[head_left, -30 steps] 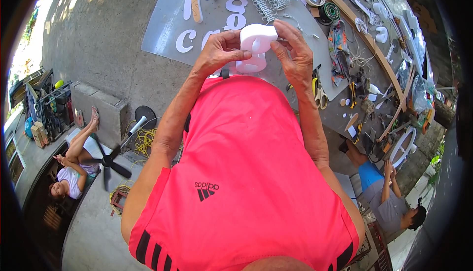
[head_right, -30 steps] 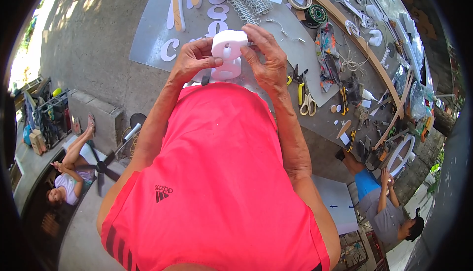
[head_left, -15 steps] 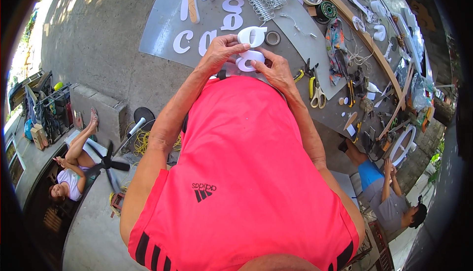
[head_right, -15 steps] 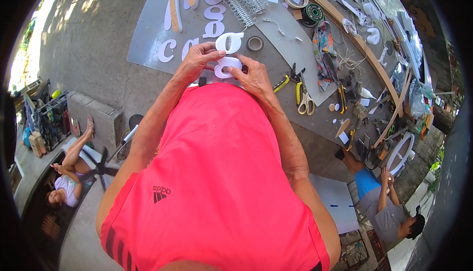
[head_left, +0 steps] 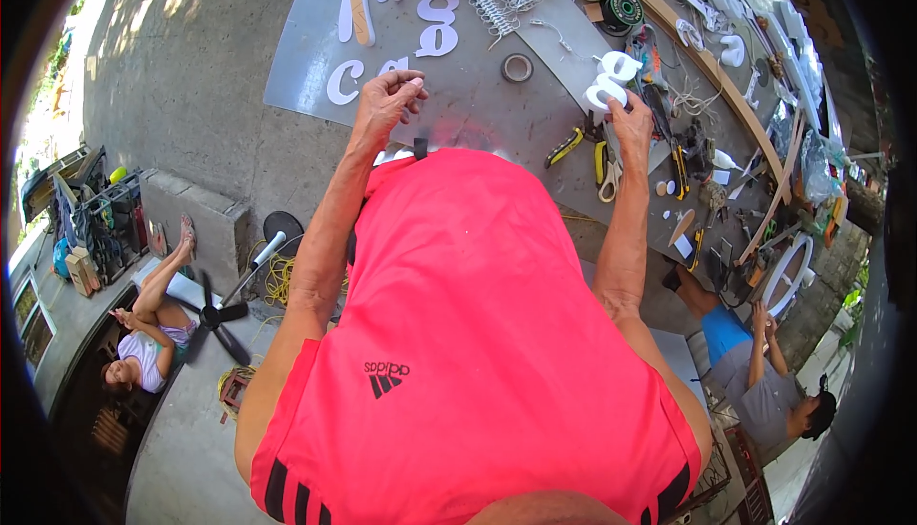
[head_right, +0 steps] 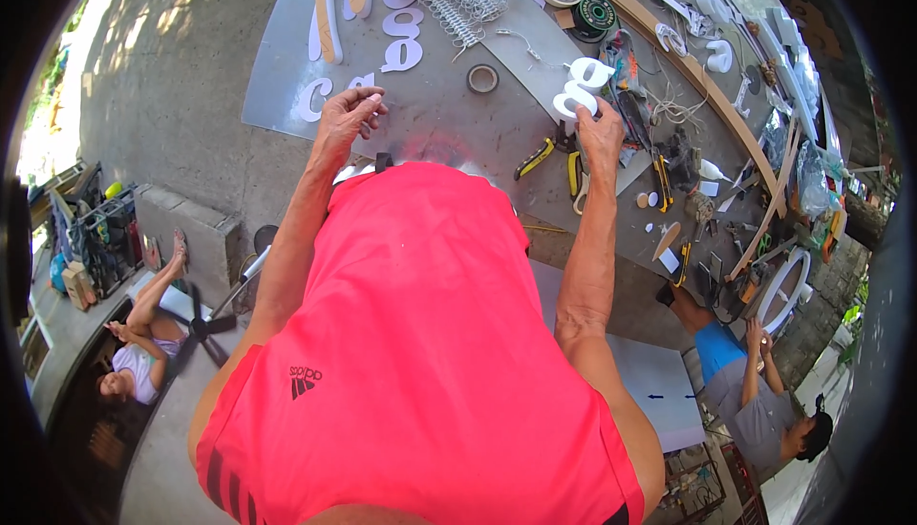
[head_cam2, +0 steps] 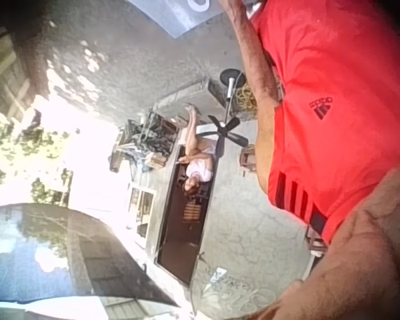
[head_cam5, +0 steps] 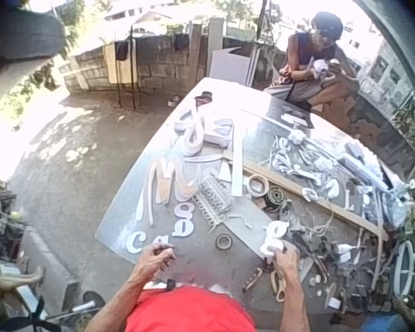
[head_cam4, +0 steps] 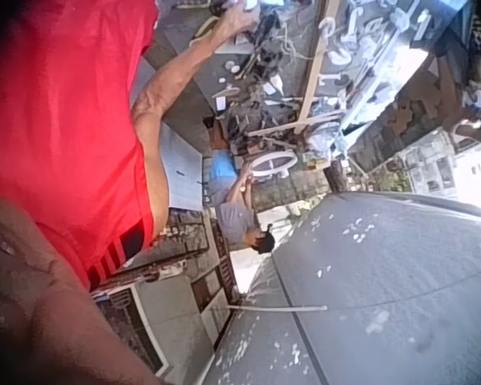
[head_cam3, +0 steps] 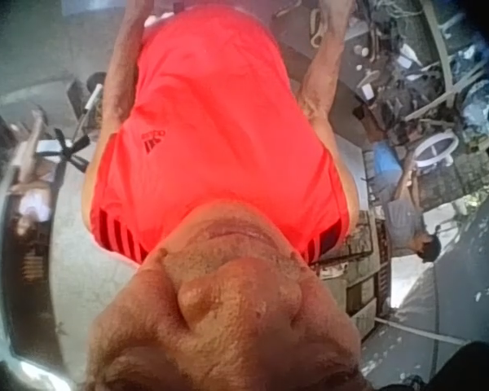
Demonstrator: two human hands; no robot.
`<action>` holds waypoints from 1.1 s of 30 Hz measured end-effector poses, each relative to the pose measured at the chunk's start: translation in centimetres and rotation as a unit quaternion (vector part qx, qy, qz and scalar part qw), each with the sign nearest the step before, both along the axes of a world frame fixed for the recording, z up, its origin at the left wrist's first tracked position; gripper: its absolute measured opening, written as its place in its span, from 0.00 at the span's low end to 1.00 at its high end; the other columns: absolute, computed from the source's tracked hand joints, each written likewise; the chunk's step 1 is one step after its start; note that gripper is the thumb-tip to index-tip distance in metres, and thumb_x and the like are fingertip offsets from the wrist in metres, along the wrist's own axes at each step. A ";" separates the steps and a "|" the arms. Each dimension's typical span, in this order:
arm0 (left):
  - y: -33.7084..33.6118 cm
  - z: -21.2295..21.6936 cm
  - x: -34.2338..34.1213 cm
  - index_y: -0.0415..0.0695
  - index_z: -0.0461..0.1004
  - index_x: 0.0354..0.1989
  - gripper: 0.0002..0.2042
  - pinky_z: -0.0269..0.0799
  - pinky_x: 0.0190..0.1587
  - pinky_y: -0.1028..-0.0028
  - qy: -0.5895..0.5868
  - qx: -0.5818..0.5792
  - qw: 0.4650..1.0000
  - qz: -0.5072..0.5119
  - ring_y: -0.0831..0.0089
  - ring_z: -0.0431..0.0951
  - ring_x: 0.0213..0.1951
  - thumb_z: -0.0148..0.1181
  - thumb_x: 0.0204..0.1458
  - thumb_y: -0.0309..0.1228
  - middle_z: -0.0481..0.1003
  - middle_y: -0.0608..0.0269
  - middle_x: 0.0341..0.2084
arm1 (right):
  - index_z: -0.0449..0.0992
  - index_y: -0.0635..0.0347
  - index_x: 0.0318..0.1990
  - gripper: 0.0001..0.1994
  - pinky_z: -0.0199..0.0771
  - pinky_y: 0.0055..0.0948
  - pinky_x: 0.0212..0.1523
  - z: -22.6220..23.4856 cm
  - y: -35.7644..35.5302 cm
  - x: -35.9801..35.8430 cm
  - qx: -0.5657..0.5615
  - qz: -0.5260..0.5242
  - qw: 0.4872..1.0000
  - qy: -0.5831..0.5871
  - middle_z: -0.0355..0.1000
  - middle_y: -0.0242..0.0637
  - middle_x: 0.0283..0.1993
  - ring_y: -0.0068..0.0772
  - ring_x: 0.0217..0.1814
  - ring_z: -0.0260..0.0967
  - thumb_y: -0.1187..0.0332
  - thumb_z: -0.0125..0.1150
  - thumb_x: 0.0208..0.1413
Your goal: Inspecting and arranging cut-out letters and shapes for sign assembly on a work table.
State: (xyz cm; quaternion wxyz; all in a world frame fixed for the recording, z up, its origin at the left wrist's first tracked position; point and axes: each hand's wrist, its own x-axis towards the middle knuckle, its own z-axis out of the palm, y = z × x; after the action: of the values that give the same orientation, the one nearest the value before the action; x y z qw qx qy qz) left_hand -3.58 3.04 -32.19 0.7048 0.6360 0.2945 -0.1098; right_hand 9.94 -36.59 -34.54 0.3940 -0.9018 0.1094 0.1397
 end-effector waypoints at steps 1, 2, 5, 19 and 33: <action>0.3 -0.1 -0.5 0.37 0.77 0.49 0.14 0.68 0.23 0.83 0.001 0.002 1.000 0.002 0.83 0.74 0.26 0.60 0.60 0.33 0.80 0.61 0.31 | 0.79 0.65 0.53 0.20 0.77 0.30 0.35 -0.3 -0.4 0.3 0.007 -0.013 1.000 0.000 0.80 0.41 0.36 0.30 0.32 0.79 0.65 0.64 0.54; 0.5 -0.1 -1.0 0.37 0.78 0.48 0.13 0.67 0.23 0.83 -0.004 0.004 1.000 0.024 0.83 0.74 0.25 0.60 0.60 0.32 0.80 0.62 0.30 | 0.78 0.66 0.53 0.20 0.78 0.30 0.35 -0.7 -0.7 0.6 0.014 -0.025 1.000 0.001 0.80 0.42 0.37 0.31 0.32 0.79 0.66 0.64 0.53; 0.5 0.8 -2.2 0.37 0.78 0.46 0.11 0.66 0.22 0.84 -0.027 0.007 0.997 0.076 0.85 0.73 0.23 0.62 0.59 0.30 0.80 0.63 0.29 | 0.77 0.67 0.54 0.21 0.79 0.30 0.36 -1.0 -1.0 1.3 0.022 -0.031 0.999 0.010 0.79 0.44 0.39 0.31 0.33 0.79 0.67 0.64 0.53; 2.5 33.0 -2.5 0.65 0.78 0.52 0.20 0.50 0.28 0.77 -0.530 0.226 0.798 -0.178 0.85 0.58 0.18 0.60 0.54 0.57 0.72 0.78 0.26 | 0.77 0.66 0.55 0.21 0.76 0.26 0.36 -1.0 -0.2 -1.6 0.108 -0.032 0.992 0.051 0.79 0.41 0.41 0.29 0.34 0.81 0.66 0.64 0.55; 10.7 31.0 -5.9 0.57 0.78 0.51 0.19 0.52 0.27 0.77 -0.558 0.091 0.814 -0.136 0.85 0.61 0.19 0.58 0.57 0.52 0.72 0.74 0.26 | 0.74 0.72 0.56 0.20 0.80 0.25 0.41 -1.2 4.3 -3.5 0.104 -0.164 0.981 0.031 0.78 0.45 0.45 0.32 0.42 0.79 0.71 0.63 0.57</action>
State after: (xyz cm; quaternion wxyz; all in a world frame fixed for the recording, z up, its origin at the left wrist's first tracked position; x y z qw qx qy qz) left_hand -9.46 13.79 -1.21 0.6648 0.6831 -0.2302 0.1960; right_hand 6.45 -32.30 -35.73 0.4997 -0.8211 0.2524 0.1116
